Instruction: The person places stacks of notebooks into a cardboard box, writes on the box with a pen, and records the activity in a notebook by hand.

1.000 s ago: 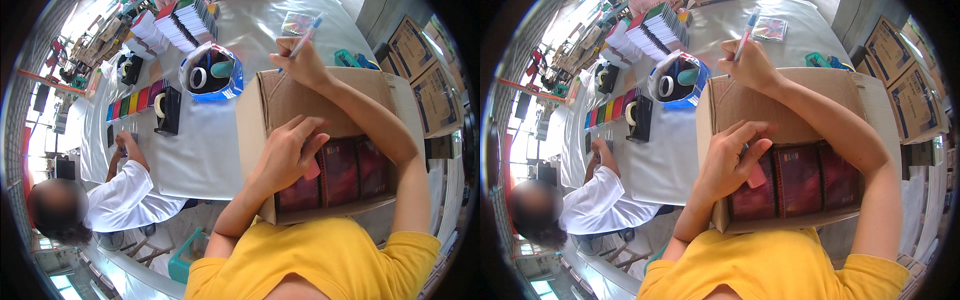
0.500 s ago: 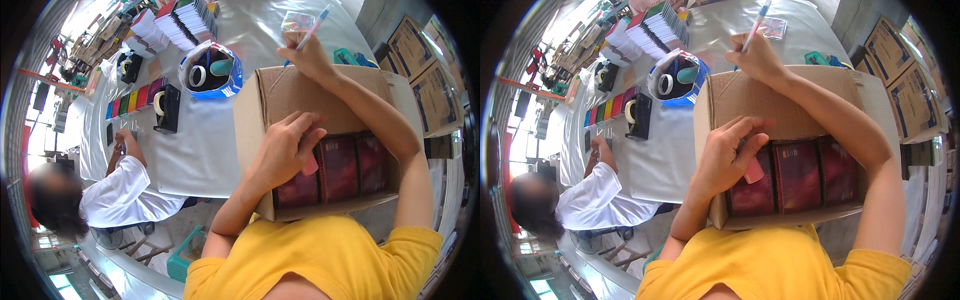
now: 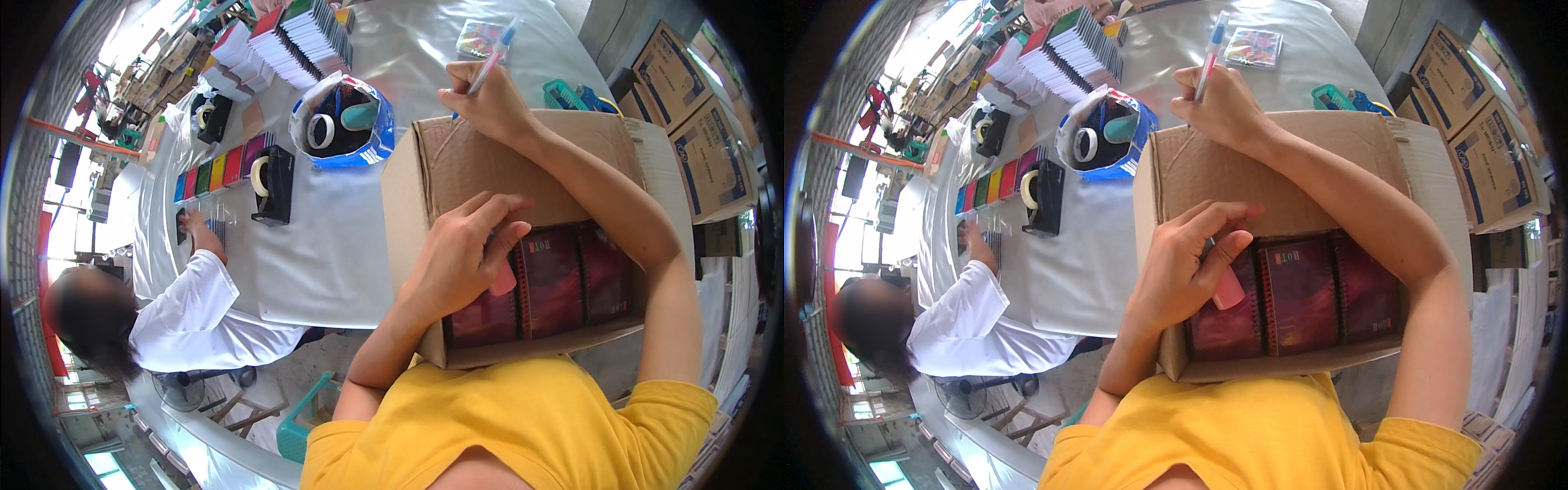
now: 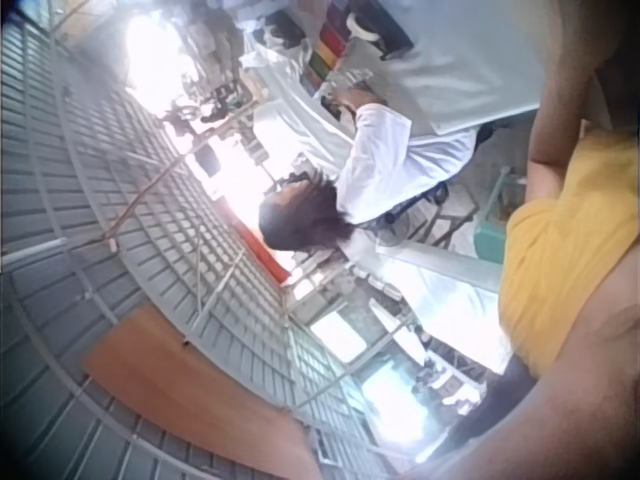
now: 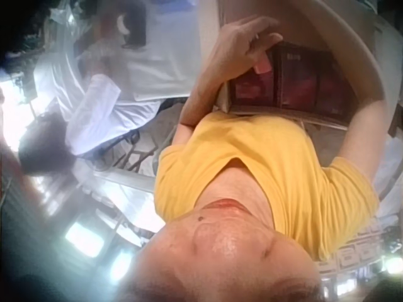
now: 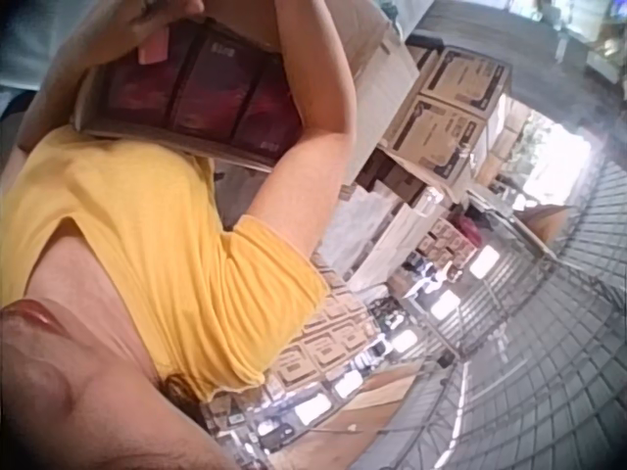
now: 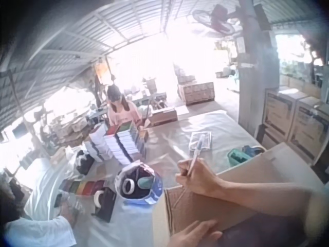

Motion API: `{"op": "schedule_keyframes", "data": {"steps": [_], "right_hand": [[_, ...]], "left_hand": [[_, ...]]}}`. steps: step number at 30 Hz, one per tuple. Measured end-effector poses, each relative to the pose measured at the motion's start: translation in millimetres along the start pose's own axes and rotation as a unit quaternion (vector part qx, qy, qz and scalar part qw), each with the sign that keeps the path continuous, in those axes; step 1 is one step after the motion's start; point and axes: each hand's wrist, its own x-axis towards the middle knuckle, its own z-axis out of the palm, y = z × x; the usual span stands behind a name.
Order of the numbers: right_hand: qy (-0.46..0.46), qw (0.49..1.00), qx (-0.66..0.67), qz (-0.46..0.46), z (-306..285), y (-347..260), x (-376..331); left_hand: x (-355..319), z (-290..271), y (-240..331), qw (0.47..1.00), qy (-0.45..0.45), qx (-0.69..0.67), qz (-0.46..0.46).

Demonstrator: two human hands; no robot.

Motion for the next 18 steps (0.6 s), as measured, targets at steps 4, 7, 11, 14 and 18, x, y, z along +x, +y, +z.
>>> {"op": "schedule_keyframes", "data": {"steps": [4,7,11,14,18], "right_hand": [[0.001,1.0,0.01,-0.011,1.8,0.5,1.3],[-0.004,1.0,0.002,-0.003,0.7,1.8,1.4],[0.006,1.0,0.008,-0.007,1.3,-0.2,1.2],[0.008,1.0,0.016,-0.022,1.7,0.0,1.3],[0.012,1.0,0.017,-0.019,1.9,2.2,0.4]], "left_hand": [[0.2,-1.1,1.5,1.0,-0.002,-0.015,-0.002],[0.0,0.2,0.2,1.0,0.002,-0.007,0.007],[0.9,-0.2,0.5,1.0,0.0,-0.007,0.009],[-0.2,0.0,0.3,1.0,0.001,-0.011,0.01],[-0.2,0.2,-0.7,1.0,0.001,-0.012,0.011]]}}
